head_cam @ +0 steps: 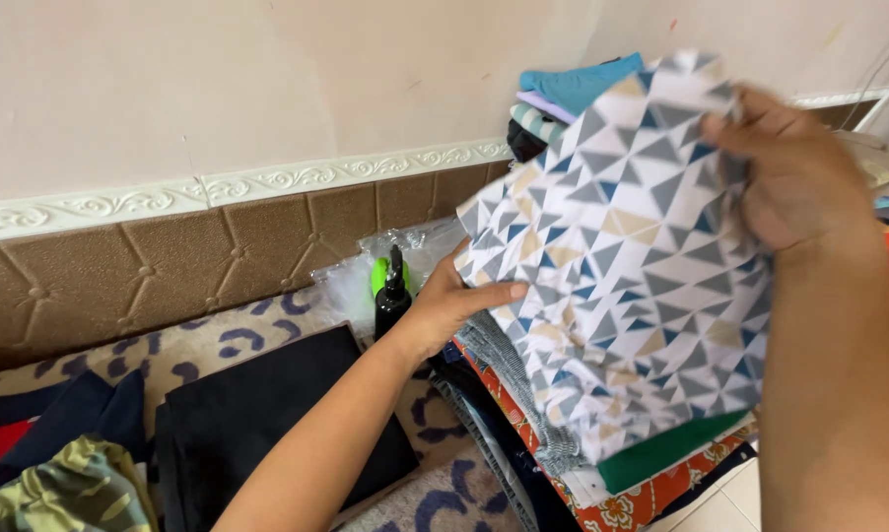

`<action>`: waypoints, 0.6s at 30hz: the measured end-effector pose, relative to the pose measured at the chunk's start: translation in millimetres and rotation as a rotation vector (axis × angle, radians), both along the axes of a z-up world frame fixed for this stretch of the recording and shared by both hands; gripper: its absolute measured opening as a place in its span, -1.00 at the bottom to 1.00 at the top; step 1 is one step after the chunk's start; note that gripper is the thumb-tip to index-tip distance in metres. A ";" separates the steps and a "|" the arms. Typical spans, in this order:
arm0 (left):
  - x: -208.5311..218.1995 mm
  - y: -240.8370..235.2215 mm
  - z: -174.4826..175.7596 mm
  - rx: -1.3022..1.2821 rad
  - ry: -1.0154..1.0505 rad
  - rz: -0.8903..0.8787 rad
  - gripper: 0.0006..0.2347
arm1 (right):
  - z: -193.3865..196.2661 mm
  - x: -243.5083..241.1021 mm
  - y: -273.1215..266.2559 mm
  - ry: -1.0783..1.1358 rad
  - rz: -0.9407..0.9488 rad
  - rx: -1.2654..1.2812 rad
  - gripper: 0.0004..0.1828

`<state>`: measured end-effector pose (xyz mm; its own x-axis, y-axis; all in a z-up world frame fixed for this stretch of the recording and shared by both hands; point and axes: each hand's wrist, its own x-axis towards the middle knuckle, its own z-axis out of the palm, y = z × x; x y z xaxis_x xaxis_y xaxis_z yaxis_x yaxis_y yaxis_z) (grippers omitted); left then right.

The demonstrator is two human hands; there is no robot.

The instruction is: Sorting and organizing various items of clothing by laying them out on a flat surface

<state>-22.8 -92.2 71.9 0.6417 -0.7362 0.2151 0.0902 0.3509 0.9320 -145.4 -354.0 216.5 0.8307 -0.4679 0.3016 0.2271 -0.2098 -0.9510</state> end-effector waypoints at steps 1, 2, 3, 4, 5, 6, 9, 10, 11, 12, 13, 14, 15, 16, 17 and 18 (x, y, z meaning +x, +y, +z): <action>-4.1 1.8 5.6 -0.022 0.016 -0.027 -0.25 | 4.4 1.9 0.7 -0.136 0.021 -0.100 -0.68; -7.9 3.3 11.7 -0.044 0.030 -0.056 -0.21 | 9.3 3.7 1.4 -0.273 0.042 -0.201 -0.72; -0.3 5.1 14.8 -0.042 0.033 -0.050 -0.21 | 14.2 9.7 -3.3 -0.270 0.047 -0.198 -0.72; 7.2 5.9 18.0 -0.181 -0.075 0.088 -0.37 | 18.8 14.5 -8.8 -0.400 0.014 -0.446 -0.75; 14.4 6.4 21.2 -0.319 -0.184 0.227 -0.53 | 23.3 19.2 -14.7 -0.534 -0.024 -0.686 -0.75; 9.3 26.5 41.6 -0.315 -0.181 0.226 -0.53 | 26.9 17.2 -9.4 -0.529 -0.025 -0.683 -0.75; -1.6 79.8 89.6 -0.233 -0.394 0.519 -0.55 | 35.9 9.6 22.1 -0.406 0.027 -0.299 -0.86; -2.8 95.3 95.3 -0.292 -0.568 0.532 -0.64 | 36.6 7.8 44.3 -0.365 0.058 -0.349 -0.78; -4.2 111.4 101.0 -0.349 -0.743 0.542 -0.72 | 37.2 5.6 67.1 -0.324 0.088 -0.400 -0.68; -9.6 128.4 103.2 -0.342 -0.746 0.556 -0.72 | 33.3 10.0 77.3 -0.327 0.103 -0.397 -0.68; -15.1 145.7 105.2 -0.229 -0.915 0.666 -0.73 | 29.3 14.5 88.0 -0.277 0.142 -0.311 -0.75; -21.3 164.4 106.6 -0.101 -1.078 0.776 -0.75 | 24.3 20.8 99.8 -0.224 0.185 -0.222 -0.81; -27.7 182.8 106.3 -0.085 -1.078 0.794 -0.75 | 21.2 27.5 109.2 -0.223 0.207 -0.216 -0.81; -35.5 203.1 105.0 0.079 -1.150 0.921 -0.72 | 16.4 35.9 120.5 -0.180 0.271 -0.263 -0.75; -43.9 223.9 103.6 0.251 -1.215 1.043 -0.69 | 11.1 44.3 132.9 -0.139 0.337 -0.310 -0.68; -49.6 243.8 101.2 0.290 -1.206 1.071 -0.69 | 8.0 50.2 152.9 -0.133 0.380 -0.297 -0.68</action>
